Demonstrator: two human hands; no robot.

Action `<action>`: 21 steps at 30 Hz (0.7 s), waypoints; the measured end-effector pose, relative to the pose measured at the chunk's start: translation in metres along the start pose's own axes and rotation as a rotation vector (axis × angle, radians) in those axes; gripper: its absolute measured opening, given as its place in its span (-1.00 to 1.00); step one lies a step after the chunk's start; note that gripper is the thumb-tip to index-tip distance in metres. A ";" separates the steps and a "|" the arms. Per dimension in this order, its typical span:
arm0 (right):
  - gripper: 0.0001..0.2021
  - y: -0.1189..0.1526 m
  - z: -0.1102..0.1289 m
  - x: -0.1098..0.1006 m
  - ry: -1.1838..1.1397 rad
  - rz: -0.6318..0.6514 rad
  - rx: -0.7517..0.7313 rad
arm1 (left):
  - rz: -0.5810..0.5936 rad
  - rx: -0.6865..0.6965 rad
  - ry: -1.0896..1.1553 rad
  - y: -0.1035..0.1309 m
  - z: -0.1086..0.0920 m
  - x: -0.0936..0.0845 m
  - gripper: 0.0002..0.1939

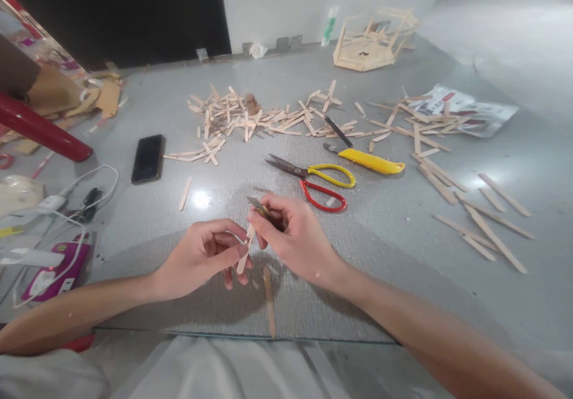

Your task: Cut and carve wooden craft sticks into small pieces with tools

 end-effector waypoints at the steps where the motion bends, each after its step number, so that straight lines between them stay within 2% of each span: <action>1: -0.74 0.000 0.000 0.000 -0.006 0.000 -0.002 | 0.001 -0.001 0.004 0.000 0.000 0.000 -0.81; 6: -0.77 0.001 0.001 -0.002 -0.057 -0.040 -0.016 | 0.014 0.048 0.010 0.002 -0.002 0.000 -0.82; 9: -0.73 0.004 0.000 -0.007 -0.109 -0.116 -0.029 | -0.057 0.139 -0.027 0.006 -0.011 -0.005 -0.84; 12: -0.80 0.009 0.000 -0.011 -0.128 -0.181 -0.074 | -0.160 0.227 -0.092 0.012 -0.026 -0.010 -0.85; 16: -0.87 0.017 0.006 -0.012 0.075 -0.246 -0.149 | -0.309 0.327 -0.230 0.021 -0.044 -0.018 -0.84; 21: -0.83 0.026 0.012 -0.010 0.392 -0.304 -0.217 | -0.401 0.418 -0.409 0.028 -0.055 -0.024 -0.81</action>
Point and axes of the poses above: each hand's wrist, its own y-axis away from the middle knuckle, its own x-axis out of the palm, z = x × y, the point moved 7 cm from there along -y, towards the middle knuckle, and after that the axes turned 10 degrees about z, right-handed, at the moved point
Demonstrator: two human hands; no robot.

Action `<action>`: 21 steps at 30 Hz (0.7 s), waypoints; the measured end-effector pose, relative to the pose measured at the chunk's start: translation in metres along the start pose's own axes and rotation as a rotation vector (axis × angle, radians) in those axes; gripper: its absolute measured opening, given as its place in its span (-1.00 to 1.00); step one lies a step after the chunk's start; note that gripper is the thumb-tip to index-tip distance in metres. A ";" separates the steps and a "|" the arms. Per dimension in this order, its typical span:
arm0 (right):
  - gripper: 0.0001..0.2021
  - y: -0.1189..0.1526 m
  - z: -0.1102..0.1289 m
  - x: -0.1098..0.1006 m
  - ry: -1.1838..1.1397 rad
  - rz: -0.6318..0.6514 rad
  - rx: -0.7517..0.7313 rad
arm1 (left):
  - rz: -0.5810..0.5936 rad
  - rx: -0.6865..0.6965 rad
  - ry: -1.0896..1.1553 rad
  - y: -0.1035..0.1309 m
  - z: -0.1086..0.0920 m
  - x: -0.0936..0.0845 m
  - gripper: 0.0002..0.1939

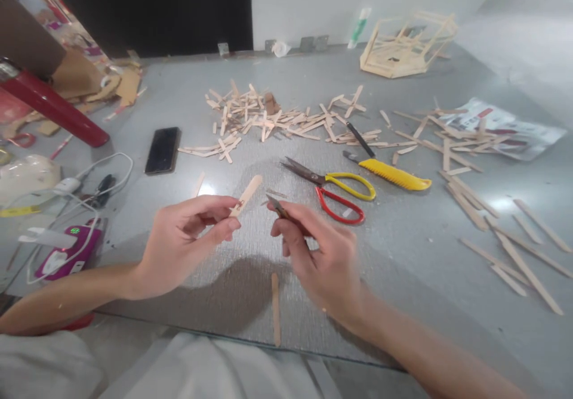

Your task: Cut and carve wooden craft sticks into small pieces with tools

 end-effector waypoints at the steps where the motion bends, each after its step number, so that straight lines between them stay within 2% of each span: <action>1: -0.83 0.001 0.002 0.001 0.057 0.007 -0.012 | -0.008 0.009 -0.032 0.000 0.000 -0.002 -0.81; 5: -0.81 0.006 0.011 0.003 0.294 0.002 -0.116 | -0.015 0.003 -0.176 -0.003 0.002 -0.005 -0.83; 9: -0.63 0.014 0.017 0.008 0.545 -0.034 -0.277 | 0.000 0.034 -0.289 -0.006 0.001 -0.005 -0.83; 13: -0.59 0.016 0.009 0.009 0.596 -0.015 -0.244 | -0.019 0.061 -0.392 -0.005 -0.003 -0.004 -0.86; 18: -0.56 0.016 0.010 0.011 0.613 0.003 -0.282 | -0.015 0.084 -0.451 -0.005 -0.005 -0.003 -0.90; 21: -0.63 0.014 0.008 0.011 0.598 -0.004 -0.234 | -0.021 0.095 -0.489 -0.004 -0.003 -0.002 -0.91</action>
Point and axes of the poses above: each hand's wrist, its own y-axis away from the middle knuckle, its own x-axis out of the palm, z = x × y, the point moved 7 cm from there along -y, towards the middle knuckle, and after that the axes turned 10 degrees about z, right-handed, at the moved point
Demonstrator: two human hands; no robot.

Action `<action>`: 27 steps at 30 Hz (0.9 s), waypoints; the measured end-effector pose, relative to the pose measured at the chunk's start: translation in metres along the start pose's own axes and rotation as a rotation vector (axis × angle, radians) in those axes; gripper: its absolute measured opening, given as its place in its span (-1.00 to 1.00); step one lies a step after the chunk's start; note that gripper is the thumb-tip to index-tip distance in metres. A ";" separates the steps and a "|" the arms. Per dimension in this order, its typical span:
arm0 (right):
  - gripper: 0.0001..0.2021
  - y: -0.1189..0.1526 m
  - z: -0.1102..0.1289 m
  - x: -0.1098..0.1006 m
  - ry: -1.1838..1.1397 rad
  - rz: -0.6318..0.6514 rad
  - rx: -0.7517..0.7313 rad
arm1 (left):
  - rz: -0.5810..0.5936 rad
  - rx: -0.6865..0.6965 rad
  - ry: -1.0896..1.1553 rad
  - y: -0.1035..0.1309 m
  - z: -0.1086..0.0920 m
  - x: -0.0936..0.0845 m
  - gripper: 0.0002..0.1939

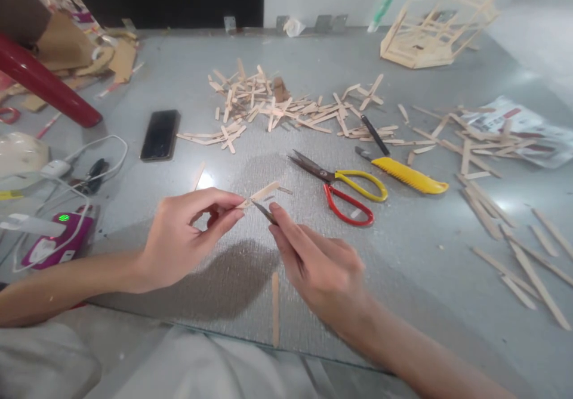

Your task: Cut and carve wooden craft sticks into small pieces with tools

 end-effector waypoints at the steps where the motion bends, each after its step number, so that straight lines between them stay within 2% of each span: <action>1: -0.67 -0.001 -0.001 0.001 -0.021 0.010 0.031 | 0.010 -0.005 -0.022 0.000 0.002 0.002 -0.92; 3: -0.73 -0.003 -0.006 0.008 -0.104 0.074 0.111 | 0.074 -0.040 -0.065 -0.002 0.010 0.008 -0.91; 6: -0.79 -0.007 -0.012 0.026 -0.290 0.249 0.229 | 0.239 -0.120 -0.063 -0.007 0.030 0.025 -0.89; 8: -0.83 -0.009 -0.017 0.038 -0.414 0.344 0.296 | 0.320 -0.122 -0.039 -0.010 0.043 0.034 -0.87; 12: -0.79 -0.009 -0.025 0.059 -0.625 0.466 0.446 | 0.369 -0.129 -0.075 -0.011 0.063 0.046 -0.82; 15: -0.76 -0.007 -0.027 0.066 -0.715 0.486 0.504 | 0.383 -0.136 -0.140 -0.010 0.068 0.052 -0.84; 20: -0.77 -0.009 -0.025 0.068 -0.725 0.481 0.521 | 0.390 -0.163 -0.253 -0.011 0.064 0.055 -0.82; 27: -0.72 -0.011 -0.028 0.072 -0.713 0.487 0.542 | 0.391 -0.114 -0.177 -0.014 0.062 0.055 -0.83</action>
Point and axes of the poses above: each hand's wrist, its own y-axis away from the middle knuckle, its own x-axis out of the palm, z = x × y, the point moved 7 cm from there along -y, towards the middle knuckle, and after that the axes turned 10 degrees about z, right-handed, at the moved point
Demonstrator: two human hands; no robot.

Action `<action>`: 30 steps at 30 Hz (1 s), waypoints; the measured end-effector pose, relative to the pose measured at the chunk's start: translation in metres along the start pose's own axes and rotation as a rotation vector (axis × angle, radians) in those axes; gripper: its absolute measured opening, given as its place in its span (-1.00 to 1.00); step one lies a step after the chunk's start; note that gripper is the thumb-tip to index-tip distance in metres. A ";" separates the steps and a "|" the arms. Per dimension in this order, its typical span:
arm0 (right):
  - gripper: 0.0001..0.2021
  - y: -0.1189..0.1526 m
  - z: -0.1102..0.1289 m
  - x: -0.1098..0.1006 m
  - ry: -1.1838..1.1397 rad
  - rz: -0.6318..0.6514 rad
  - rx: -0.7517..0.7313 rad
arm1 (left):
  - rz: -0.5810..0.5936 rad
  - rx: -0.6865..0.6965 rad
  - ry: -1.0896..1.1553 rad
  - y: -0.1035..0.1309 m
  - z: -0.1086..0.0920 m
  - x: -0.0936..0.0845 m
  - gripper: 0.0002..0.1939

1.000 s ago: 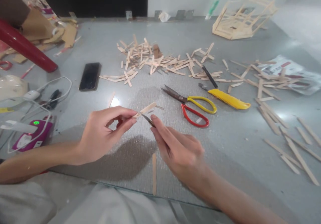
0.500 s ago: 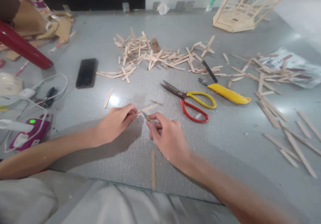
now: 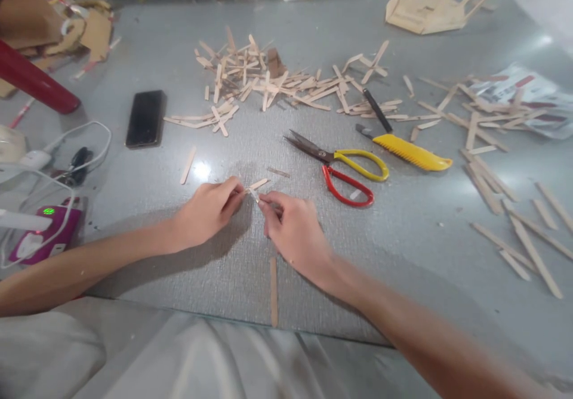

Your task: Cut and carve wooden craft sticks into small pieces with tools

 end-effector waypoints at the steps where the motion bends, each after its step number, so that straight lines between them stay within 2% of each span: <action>1: -0.72 0.000 -0.001 0.001 -0.009 0.007 0.004 | -0.004 0.006 0.007 0.000 0.001 0.000 -0.83; 13: -0.64 -0.006 -0.011 0.006 -0.227 0.130 0.096 | -0.021 0.024 0.033 -0.002 0.005 0.002 -0.81; 24: -0.67 -0.008 -0.011 0.000 -0.306 0.232 0.173 | -0.035 -0.001 0.063 -0.002 0.009 0.000 -0.83; 27: -0.66 -0.008 -0.013 -0.001 -0.312 0.202 0.148 | -0.054 0.009 0.107 -0.002 0.011 -0.003 -0.84; 30: -0.60 -0.009 -0.012 -0.009 -0.360 0.066 0.059 | -0.049 0.007 0.211 -0.002 0.008 -0.007 -0.83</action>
Point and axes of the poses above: each hand's wrist, its own y-axis away from the middle knuckle, its own x-axis out of the palm, z = x × y, the point moved 7 cm from there along -y, towards the middle knuckle, and after that the axes turned 10 degrees about z, right-handed, at the moved point
